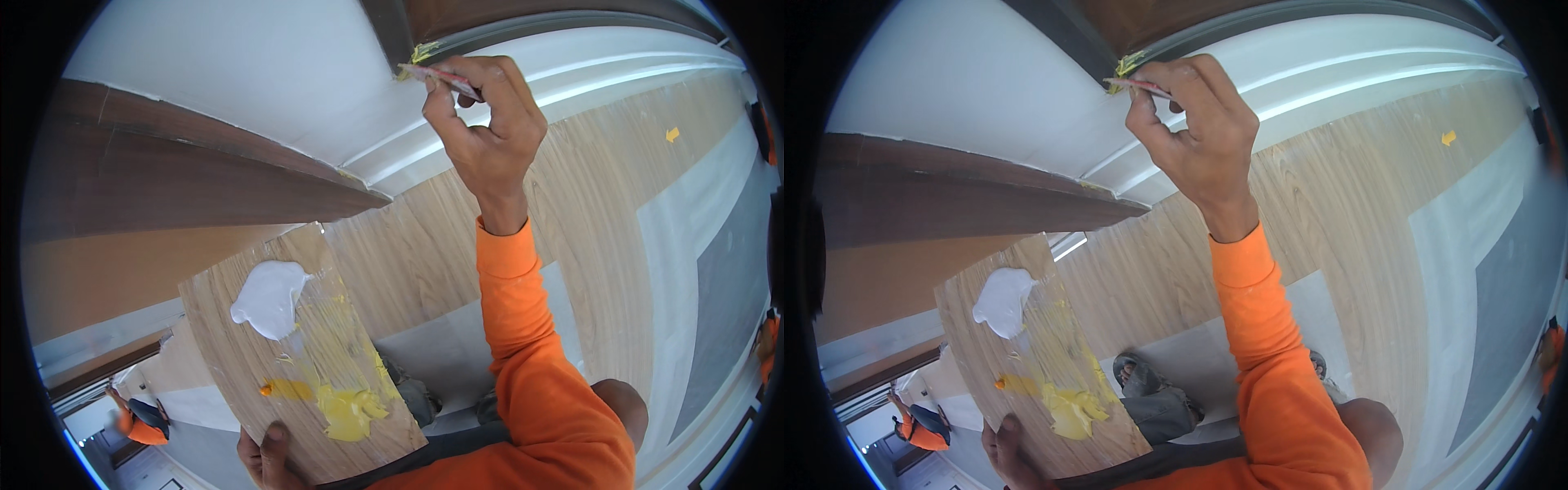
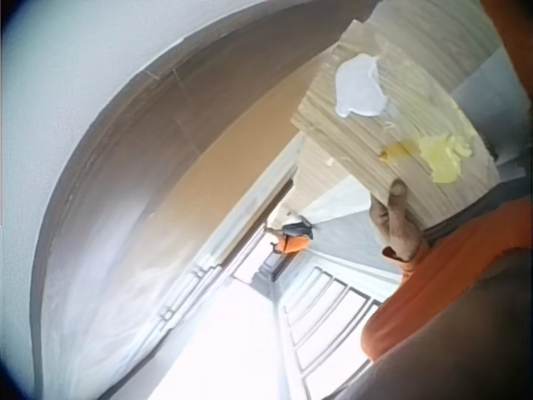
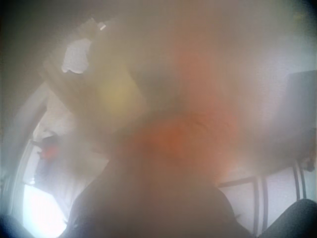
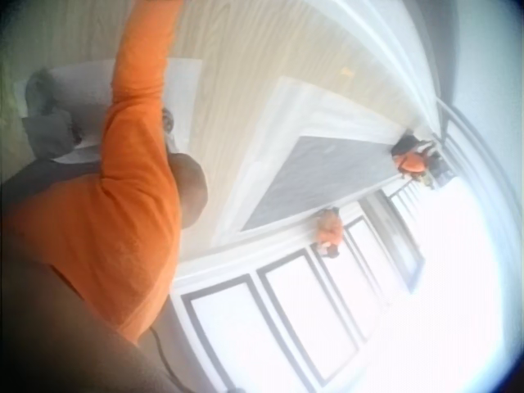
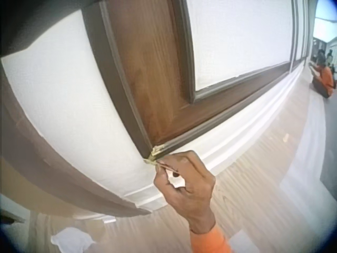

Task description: The person applies yellow caulk to the seams between the wall and the wooden trim using a small putty knife. They repeatedly scoop caulk from a wooden board and smooth it into the gaps along the baseboard and door frame.

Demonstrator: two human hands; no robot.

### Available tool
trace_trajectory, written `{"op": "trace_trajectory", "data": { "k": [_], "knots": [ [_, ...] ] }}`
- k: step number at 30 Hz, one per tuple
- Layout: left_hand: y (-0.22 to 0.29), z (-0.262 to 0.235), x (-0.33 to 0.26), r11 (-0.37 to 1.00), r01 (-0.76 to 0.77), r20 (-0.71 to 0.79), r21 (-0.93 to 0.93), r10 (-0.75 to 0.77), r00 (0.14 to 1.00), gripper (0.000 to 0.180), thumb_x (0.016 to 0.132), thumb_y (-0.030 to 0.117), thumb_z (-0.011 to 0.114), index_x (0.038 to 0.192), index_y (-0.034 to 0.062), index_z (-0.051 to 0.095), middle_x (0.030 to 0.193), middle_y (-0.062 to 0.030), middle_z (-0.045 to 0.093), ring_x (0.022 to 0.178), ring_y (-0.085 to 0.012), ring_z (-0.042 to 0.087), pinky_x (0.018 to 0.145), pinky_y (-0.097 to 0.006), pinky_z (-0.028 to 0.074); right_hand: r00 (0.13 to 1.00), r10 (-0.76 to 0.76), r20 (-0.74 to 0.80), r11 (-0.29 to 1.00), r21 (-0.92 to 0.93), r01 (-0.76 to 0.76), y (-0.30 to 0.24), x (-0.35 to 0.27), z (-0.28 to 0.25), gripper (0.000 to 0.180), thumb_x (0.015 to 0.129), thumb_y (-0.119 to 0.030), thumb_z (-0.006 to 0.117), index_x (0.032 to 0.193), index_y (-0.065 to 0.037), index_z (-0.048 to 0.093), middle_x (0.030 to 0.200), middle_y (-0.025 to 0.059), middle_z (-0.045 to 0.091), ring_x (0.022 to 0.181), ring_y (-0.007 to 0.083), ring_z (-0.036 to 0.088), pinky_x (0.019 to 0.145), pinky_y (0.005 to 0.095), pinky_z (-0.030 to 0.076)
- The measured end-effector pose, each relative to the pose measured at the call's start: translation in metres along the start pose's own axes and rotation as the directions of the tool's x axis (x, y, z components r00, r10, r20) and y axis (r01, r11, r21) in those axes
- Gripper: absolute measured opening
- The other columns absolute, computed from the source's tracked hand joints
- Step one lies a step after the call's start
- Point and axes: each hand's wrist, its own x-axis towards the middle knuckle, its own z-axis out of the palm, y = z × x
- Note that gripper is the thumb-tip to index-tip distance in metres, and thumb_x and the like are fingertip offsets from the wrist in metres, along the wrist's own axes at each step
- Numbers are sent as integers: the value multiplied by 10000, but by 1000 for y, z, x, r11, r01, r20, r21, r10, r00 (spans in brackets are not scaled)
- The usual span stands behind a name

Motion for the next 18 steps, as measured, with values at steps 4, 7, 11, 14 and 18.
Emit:
{"op": "trace_trajectory", "data": {
  "k": [4,7,11,14,18],
  "knots": [
    [8,8,-6,1000,-3,0,11,3,1000,530,982,169,647,1418,-103,518,1304,-172,643,1170,-255,606,1029,-356,448,1000,4,-25,999,39,-3,-1,12,-11,198,749,37,773,925,-51,747,840,38,680,652,128,624,554,243,510],
    [4,9,-15,999,2,-4,43,-2,1000,525,981,168,646,1414,-101,521,1293,-167,647,1167,-252,605,1029,-353,446,1000,-4,27,998,65,3,-2,12,-21,201,750,37,773,928,-54,744,838,36,678,658,133,633,560,245,522],
    [-10,17,-26,997,4,0,80,-4,1000,514,983,169,641,1406,-99,528,1276,-160,654,1147,-241,606,1019,-348,447,1000,2,-9,1000,5,-2,9,10,-35,184,760,31,764,919,-58,735,827,27,669,650,131,632,562,247,525],
    [-15,34,-29,997,5,-18,82,-4,1000,497,986,166,636,1398,-93,537,1261,-154,660,1124,-231,609,1000,-343,451,998,39,-51,998,43,-37,14,5,-44,174,765,21,763,916,-61,734,814,24,660,639,125,618,553,246,510],
    [-27,29,-29,995,-36,35,91,33,999,472,992,158,627,1389,-84,547,1241,-145,667,1104,-222,611,979,-337,454,1000,27,8,993,119,-28,16,-2,-46,169,765,12,767,915,-60,734,800,26,653,618,119,595,537,247,489]
  ]
}}
